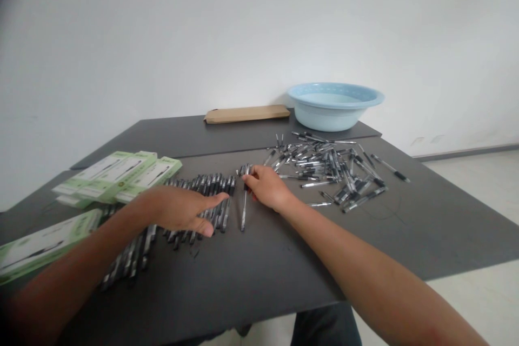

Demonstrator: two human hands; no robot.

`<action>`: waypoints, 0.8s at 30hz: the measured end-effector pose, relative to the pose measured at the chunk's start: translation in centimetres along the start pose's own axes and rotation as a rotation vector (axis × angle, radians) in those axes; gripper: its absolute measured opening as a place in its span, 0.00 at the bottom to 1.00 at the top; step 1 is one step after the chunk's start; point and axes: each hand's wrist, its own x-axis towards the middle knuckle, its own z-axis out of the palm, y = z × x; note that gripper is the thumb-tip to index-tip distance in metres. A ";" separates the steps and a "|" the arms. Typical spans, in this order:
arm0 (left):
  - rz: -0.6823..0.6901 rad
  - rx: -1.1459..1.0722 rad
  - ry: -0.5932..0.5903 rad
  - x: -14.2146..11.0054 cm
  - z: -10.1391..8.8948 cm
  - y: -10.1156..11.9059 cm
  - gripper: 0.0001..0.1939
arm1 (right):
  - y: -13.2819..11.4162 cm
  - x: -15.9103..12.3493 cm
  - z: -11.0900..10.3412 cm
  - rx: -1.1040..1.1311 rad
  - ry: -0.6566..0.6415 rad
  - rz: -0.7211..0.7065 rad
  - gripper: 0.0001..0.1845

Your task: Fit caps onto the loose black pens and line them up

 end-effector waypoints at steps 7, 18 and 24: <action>0.006 0.006 -0.074 0.5 0.0 0.5 0.41 | 0.1 -0.1 1.9 -0.432 0.091 -0.045 0.18; 0.056 0.036 -0.079 0.2 -0.1 0.5 0.37 | -0.7 -1.3 2.5 -0.535 -0.085 -0.139 0.17; 0.084 0.062 -0.072 0.0 0.0 0.5 0.35 | -1.2 -1.9 2.5 -0.459 -0.191 -0.248 0.16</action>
